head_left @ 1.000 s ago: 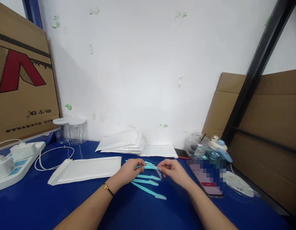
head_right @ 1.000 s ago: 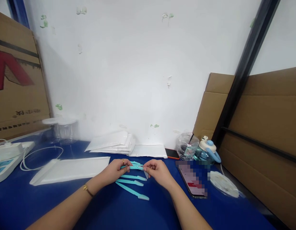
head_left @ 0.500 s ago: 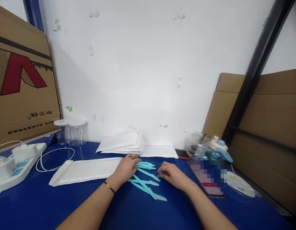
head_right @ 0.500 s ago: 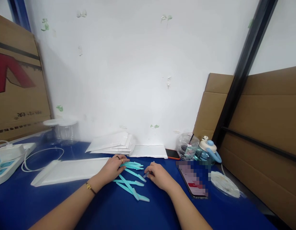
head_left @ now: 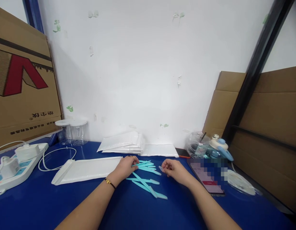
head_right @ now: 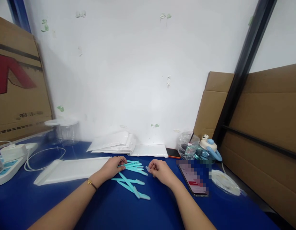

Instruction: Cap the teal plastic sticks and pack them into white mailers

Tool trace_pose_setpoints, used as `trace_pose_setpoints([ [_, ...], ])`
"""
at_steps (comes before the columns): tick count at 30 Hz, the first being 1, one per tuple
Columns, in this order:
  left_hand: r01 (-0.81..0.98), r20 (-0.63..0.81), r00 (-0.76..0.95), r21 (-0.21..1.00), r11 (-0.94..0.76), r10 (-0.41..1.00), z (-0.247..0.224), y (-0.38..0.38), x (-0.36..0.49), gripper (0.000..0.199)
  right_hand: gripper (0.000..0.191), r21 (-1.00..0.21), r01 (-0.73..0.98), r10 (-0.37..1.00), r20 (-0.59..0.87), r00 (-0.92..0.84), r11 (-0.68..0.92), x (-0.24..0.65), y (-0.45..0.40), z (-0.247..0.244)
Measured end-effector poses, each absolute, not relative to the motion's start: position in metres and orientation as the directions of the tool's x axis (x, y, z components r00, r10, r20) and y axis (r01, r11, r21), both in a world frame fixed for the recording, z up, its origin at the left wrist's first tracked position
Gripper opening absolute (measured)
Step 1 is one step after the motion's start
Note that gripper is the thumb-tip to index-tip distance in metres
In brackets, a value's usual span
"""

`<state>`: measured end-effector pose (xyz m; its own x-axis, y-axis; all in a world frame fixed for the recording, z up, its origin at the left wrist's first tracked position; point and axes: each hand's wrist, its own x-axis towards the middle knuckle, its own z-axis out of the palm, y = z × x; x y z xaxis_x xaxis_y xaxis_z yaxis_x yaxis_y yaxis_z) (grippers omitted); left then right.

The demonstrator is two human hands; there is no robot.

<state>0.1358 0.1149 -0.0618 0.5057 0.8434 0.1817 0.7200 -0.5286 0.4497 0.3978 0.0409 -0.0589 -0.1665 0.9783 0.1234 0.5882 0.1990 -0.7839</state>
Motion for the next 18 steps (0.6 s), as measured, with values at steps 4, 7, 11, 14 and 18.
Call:
trace_pose_setpoints([
  [4,0.714,0.156,0.508,0.473,-0.516,0.847,-0.065,0.1174,0.1346,0.018,0.013,-0.781,0.587,0.977,0.162,-0.14,0.213,0.3969,0.0441,-0.0604],
  [7,0.706,0.168,0.519,0.469,-0.531,0.838,-0.0636,0.116,0.1351,0.017,0.018,-0.774,0.592,0.974,0.179,-0.137,0.226,0.395,0.0427,-0.0592],
  [11,0.667,0.217,0.549,0.469,-0.579,0.807,-0.0581,0.1123,0.1373,0.017,0.018,-0.758,0.597,0.963,0.249,-0.107,0.263,0.3928,0.0404,-0.0558],
  [14,0.626,0.259,0.557,0.493,-0.604,0.789,-0.0554,0.1105,0.1389,0.024,0.018,-0.756,0.587,0.948,0.312,-0.066,0.289,0.3939,0.0417,-0.0551],
  [18,0.582,0.25,0.556,0.564,-0.586,0.793,-0.0558,0.1103,0.1406,0.026,0.024,-0.808,0.511,0.942,0.335,-0.01,0.293,0.398,0.0458,-0.0565],
])
